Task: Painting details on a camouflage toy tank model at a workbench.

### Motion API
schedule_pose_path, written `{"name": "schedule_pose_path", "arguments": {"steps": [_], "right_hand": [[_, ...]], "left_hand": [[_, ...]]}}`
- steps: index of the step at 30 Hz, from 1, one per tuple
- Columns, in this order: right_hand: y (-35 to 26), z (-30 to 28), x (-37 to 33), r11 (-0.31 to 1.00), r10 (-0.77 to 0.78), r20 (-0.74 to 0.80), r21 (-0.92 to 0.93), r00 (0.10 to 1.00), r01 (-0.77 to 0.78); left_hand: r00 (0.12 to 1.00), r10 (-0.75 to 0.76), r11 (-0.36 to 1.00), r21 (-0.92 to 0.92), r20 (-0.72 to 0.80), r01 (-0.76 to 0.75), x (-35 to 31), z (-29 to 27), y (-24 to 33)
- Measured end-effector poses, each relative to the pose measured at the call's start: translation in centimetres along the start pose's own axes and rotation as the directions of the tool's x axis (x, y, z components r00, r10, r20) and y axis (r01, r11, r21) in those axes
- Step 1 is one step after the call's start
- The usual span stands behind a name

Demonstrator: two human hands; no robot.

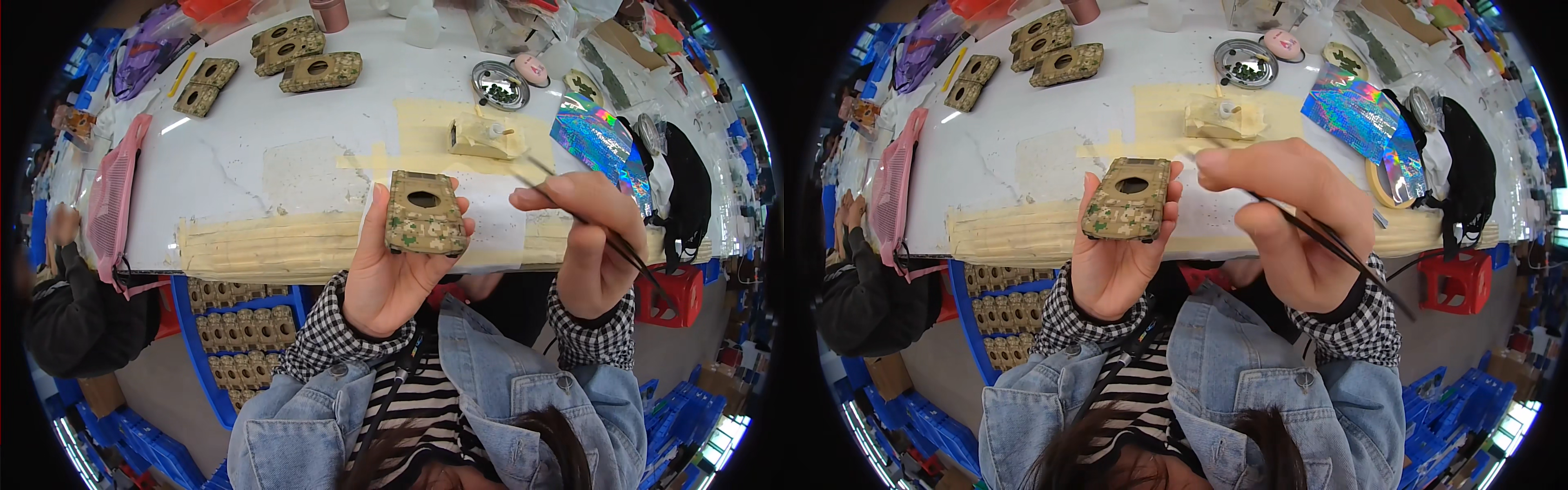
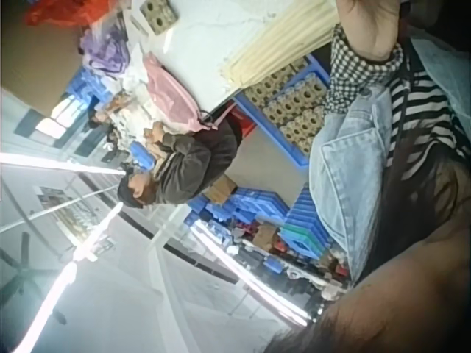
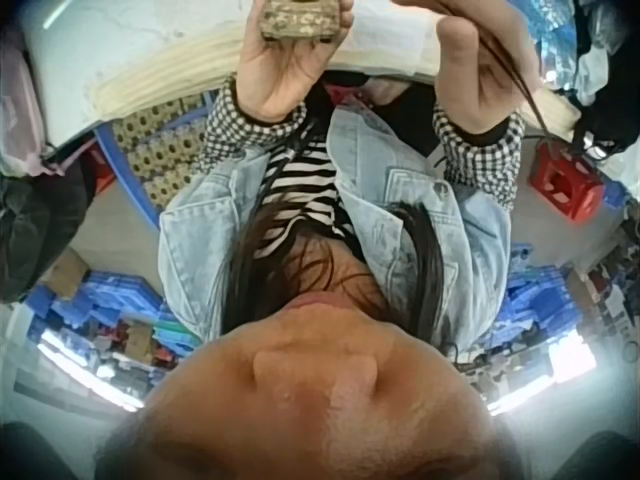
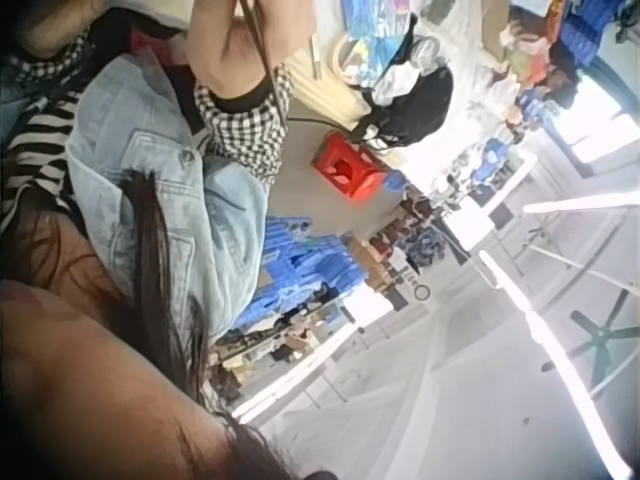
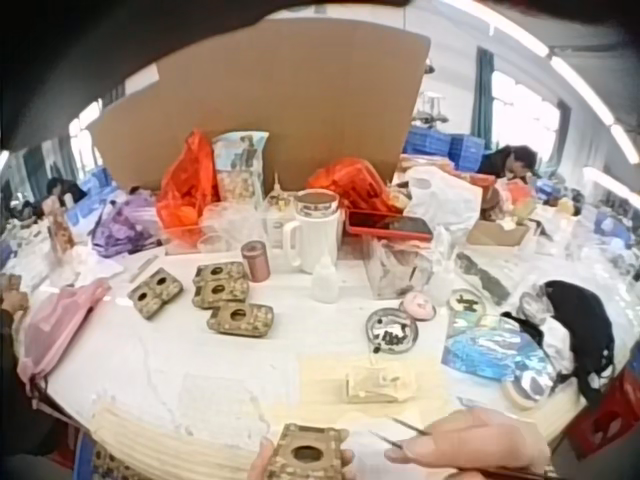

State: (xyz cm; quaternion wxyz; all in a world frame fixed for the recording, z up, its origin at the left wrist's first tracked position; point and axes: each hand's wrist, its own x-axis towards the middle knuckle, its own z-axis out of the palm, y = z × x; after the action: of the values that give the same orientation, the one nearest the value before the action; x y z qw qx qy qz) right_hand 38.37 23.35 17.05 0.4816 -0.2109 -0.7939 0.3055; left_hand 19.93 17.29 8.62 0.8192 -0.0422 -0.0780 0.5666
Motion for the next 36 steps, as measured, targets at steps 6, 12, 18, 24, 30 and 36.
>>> {"name": "schedule_pose_path", "arguments": {"steps": [6, 12, 18, 24, 30, 36], "right_hand": [[2.9, -0.6, 0.4, 0.93, 0.036, -0.13, -0.359, 0.991, -0.081], [5.6, -0.5, 1.1, 0.794, -0.004, -0.09, -0.605, 0.996, -0.051], [7.4, 0.1, 1.0, 0.773, -0.03, -0.073, -0.635, 0.997, -0.024], [6.5, 0.0, 1.2, 0.791, -0.057, -0.127, -0.61, 0.99, -0.033], [1.7, 0.7, 1.2, 0.972, 0.075, -0.204, -0.203, 0.976, -0.117], [0.7, 2.8, 0.8, 0.947, 0.226, 0.001, 0.234, 0.974, -0.22]], "left_hand": [[0.993, 0.017, 1.0, -0.007, -0.119, -0.018, 0.1, 1.0, -0.2], [0.998, -0.012, 0.997, -0.082, -0.056, 0.007, 0.1, 0.6, 0.2], [1.0, -0.024, 0.99, -0.136, -0.004, 0.023, 0.2, 0.4, 0.3], [0.999, -0.032, 0.985, -0.166, 0.035, 0.037, 0.2, -0.2, 0.4], [0.997, -0.074, 0.977, -0.199, 0.026, 0.078, 0.2, -0.1, 0.2], [0.994, -0.1, 0.987, -0.126, 0.033, 0.103, 0.5, 0.5, -0.5]]}}
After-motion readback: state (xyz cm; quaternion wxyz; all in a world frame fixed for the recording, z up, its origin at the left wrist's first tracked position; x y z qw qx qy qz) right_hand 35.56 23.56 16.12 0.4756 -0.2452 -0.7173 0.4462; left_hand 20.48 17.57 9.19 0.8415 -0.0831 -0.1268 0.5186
